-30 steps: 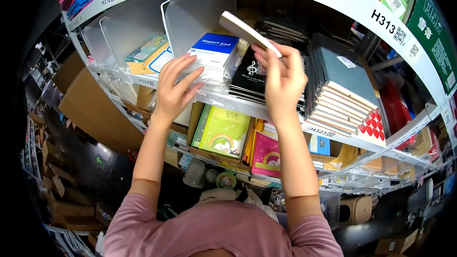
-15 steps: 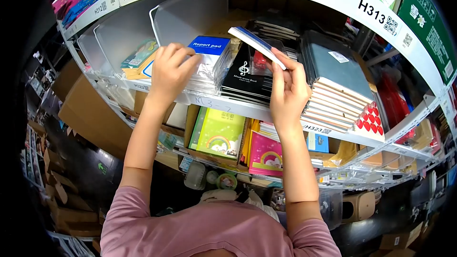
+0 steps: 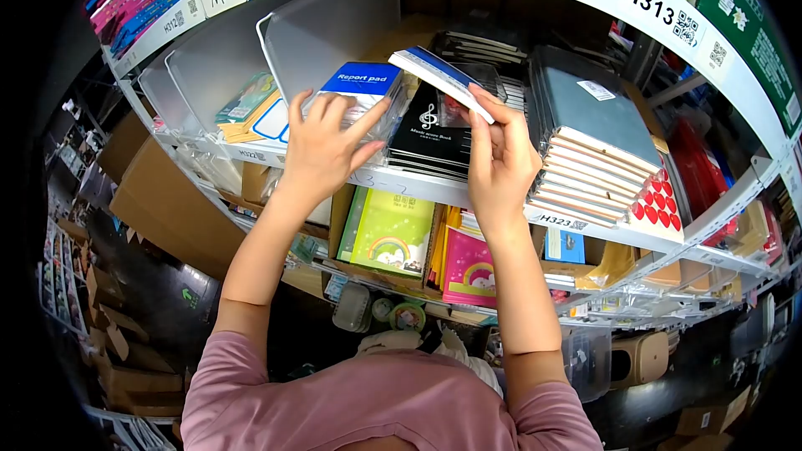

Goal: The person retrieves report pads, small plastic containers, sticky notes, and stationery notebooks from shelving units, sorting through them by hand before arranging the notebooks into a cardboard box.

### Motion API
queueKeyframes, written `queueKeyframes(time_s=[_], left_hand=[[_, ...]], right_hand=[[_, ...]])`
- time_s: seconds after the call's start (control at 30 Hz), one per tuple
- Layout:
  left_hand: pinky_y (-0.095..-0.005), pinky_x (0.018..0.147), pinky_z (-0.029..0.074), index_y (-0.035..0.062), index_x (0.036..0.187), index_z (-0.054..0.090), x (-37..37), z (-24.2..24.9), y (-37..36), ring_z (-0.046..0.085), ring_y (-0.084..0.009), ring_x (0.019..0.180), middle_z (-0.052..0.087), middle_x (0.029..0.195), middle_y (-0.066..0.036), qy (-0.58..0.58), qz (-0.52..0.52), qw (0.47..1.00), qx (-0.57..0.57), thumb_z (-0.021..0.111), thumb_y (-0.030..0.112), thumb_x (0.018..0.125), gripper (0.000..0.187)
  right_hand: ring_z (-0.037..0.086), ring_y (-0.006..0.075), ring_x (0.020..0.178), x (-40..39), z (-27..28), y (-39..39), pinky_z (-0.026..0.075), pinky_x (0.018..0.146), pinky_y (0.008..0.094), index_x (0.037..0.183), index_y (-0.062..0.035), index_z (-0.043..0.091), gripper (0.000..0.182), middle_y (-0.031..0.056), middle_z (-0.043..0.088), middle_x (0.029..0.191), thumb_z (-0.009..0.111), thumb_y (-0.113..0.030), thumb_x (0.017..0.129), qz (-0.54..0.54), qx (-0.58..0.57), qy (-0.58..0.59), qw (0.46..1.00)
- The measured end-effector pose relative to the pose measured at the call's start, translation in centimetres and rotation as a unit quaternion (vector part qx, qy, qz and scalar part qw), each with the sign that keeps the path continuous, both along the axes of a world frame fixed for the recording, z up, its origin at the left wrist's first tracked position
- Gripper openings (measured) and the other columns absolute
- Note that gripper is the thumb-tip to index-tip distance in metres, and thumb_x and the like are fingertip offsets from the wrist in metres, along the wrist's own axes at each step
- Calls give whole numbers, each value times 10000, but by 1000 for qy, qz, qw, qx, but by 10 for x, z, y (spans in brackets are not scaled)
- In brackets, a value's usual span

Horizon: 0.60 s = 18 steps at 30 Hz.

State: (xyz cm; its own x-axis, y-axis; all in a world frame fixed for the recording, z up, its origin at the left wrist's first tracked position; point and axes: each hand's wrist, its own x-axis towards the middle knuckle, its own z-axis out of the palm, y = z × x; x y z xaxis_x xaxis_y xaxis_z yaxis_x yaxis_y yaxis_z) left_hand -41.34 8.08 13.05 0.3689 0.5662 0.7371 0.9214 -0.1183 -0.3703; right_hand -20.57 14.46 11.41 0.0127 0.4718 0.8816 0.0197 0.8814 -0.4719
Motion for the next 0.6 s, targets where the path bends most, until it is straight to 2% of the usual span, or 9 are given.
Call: queueKeyframes(time_s=[0.1, 0.17, 0.2, 0.3, 0.37, 0.43, 0.47, 0.53, 0.6], left_hand=[[-439, 913, 332, 111, 1154, 563, 10, -12, 6, 476, -259, 1042, 549, 1082, -88, -10, 18, 998, 66, 686, 358, 742, 496], [-449, 915, 327, 109, 1154, 563, 16, -18, 8, 473, -266, 1054, 544, 1095, -106, -41, 24, 997, 52, 692, 353, 736, 501], [-458, 917, 323, 108, 1153, 563, 18, -21, 8, 469, -273, 1066, 538, 1109, -124, -72, 29, 996, 38, 698, 348, 729, 506], [-456, 921, 315, 121, 1126, 579, 15, -24, 7, 461, -288, 1075, 512, 1129, -149, -127, -8, 991, 38, 717, 339, 705, 494], [-467, 932, 313, 135, 1097, 592, 17, -23, 1, 461, -276, 1071, 506, 1123, -134, -138, -4, 989, 61, 735, 335, 671, 492], [-478, 944, 310, 148, 1068, 606, 16, -22, -1, 461, -263, 1068, 500, 1118, -120, -149, 1, 985, 83, 754, 332, 637, 491], [-507, 951, 293, 165, 1057, 613, 14, -23, -2, 460, -262, 1070, 492, 1131, -112, -136, 20, 987, 84, 762, 339, 616, 497], [-580, 964, 242, 191, 1043, 630, 10, -24, -2, 458, -246, 1096, 497, 1144, -82, -129, 38, 988, 77, 773, 354, 583, 508], [-577, 968, 237, 193, 1038, 632, 9, -22, -5, 456, -236, 1110, 503, 1146, -68, -124, 42, 989, 68, 769, 359, 585, 502]], right_hand=[[626, 247, 993, -4, 4, -1, 542, 863, 314, 1021, 96, 494, 133, 235, 588, 1118, 463, 9, 926, -14, 17, -16, 1000], [660, 129, 801, -11, 7, 1, 539, 673, 221, 996, 72, 563, 131, 160, 645, 1073, 558, 37, 869, -12, 40, 4, 999], [657, 123, 769, -16, 11, 0, 538, 649, 220, 988, 60, 574, 137, 154, 650, 1062, 577, 39, 853, -17, 64, 4, 998], [667, 206, 843, -30, 17, -10, 547, 676, 255, 970, 50, 577, 148, 168, 654, 1035, 609, 39, 826, 2, 85, -19, 996], [659, 261, 907, -42, 20, -16, 542, 743, 301, 970, 48, 573, 172, 182, 648, 1028, 630, 32, 809, 9, 107, -45, 993], [652, 283, 919, -58, 18, -16, 535, 767, 316, 971, 44, 571, 185, 187, 643, 1025, 636, 34, 798, 31, 132, -47, 990], [645, 303, 924, -65, 16, -17, 531, 777, 328, 972, 37, 565, 188, 185, 640, 1020, 633, 31, 797, 52, 106, -52, 992], [636, 320, 914, -76, 12, -12, 531, 777, 343, 961, 26, 555, 172, 177, 630, 1024, 627, 8, 806, 29, 131, -83, 987], [630, 324, 919, -82, 6, -9, 531, 778, 346, 954, 22, 554, 166, 173, 627, 1023, 626, 3, 806, 21, 140, -96, 985]])
